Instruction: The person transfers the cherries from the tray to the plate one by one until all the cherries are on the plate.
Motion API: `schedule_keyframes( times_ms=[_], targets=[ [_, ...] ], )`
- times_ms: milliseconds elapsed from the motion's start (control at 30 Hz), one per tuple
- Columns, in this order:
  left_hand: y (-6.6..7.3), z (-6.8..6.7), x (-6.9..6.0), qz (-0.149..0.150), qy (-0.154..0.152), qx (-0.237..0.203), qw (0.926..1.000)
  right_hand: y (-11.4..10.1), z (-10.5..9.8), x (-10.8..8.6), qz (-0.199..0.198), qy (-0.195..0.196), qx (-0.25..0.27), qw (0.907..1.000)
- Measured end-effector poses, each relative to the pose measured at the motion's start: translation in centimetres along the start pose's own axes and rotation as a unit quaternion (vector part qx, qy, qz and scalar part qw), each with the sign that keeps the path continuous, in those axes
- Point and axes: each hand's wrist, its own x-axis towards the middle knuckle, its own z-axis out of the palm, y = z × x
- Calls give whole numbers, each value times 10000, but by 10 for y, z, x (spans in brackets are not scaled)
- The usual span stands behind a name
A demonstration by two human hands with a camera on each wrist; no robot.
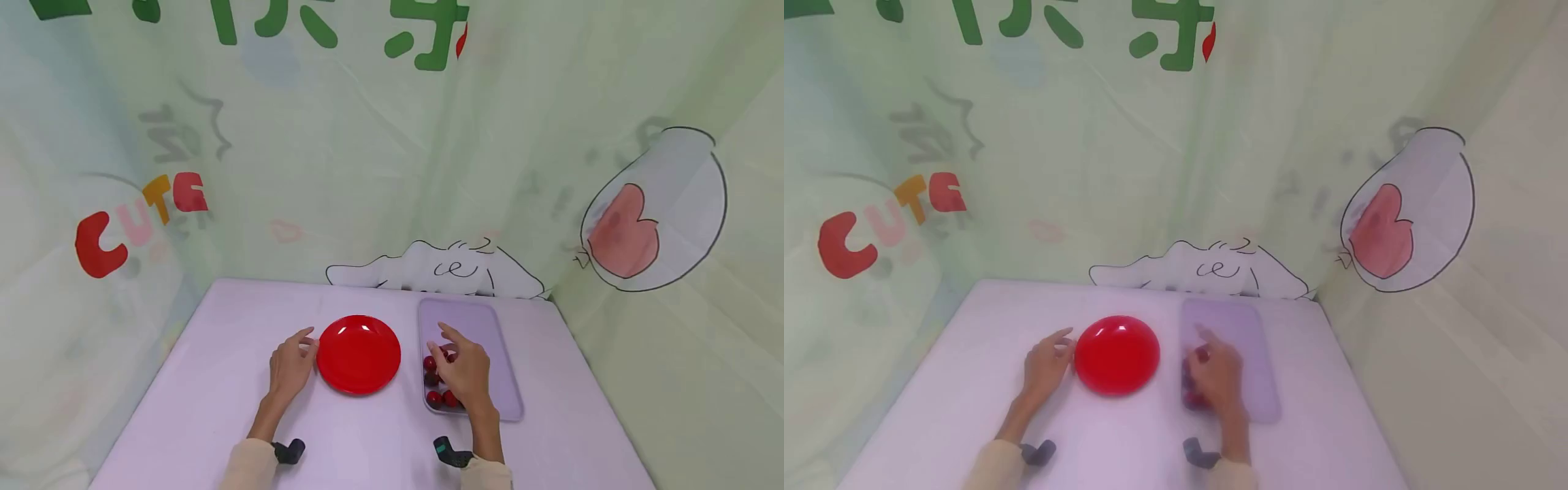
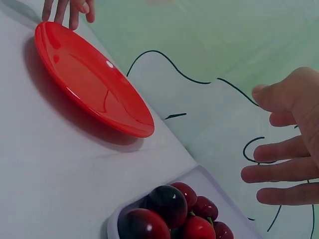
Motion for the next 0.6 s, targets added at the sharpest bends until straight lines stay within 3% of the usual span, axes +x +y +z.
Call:
schedule_keyframes(
  times_ms=[300,433,600],
  targets=[
    [-12,8,0,-693,-294,-1207,9898,18,-2,-5,126,614,-10,9980],
    [-17,13,2,-738,-434,-1497,9850,21,-7,-7,391,829,178,9956],
    [-20,18,2,-767,-392,-1864,9787,29,-13,-13,802,1039,408,9905]
  ],
)
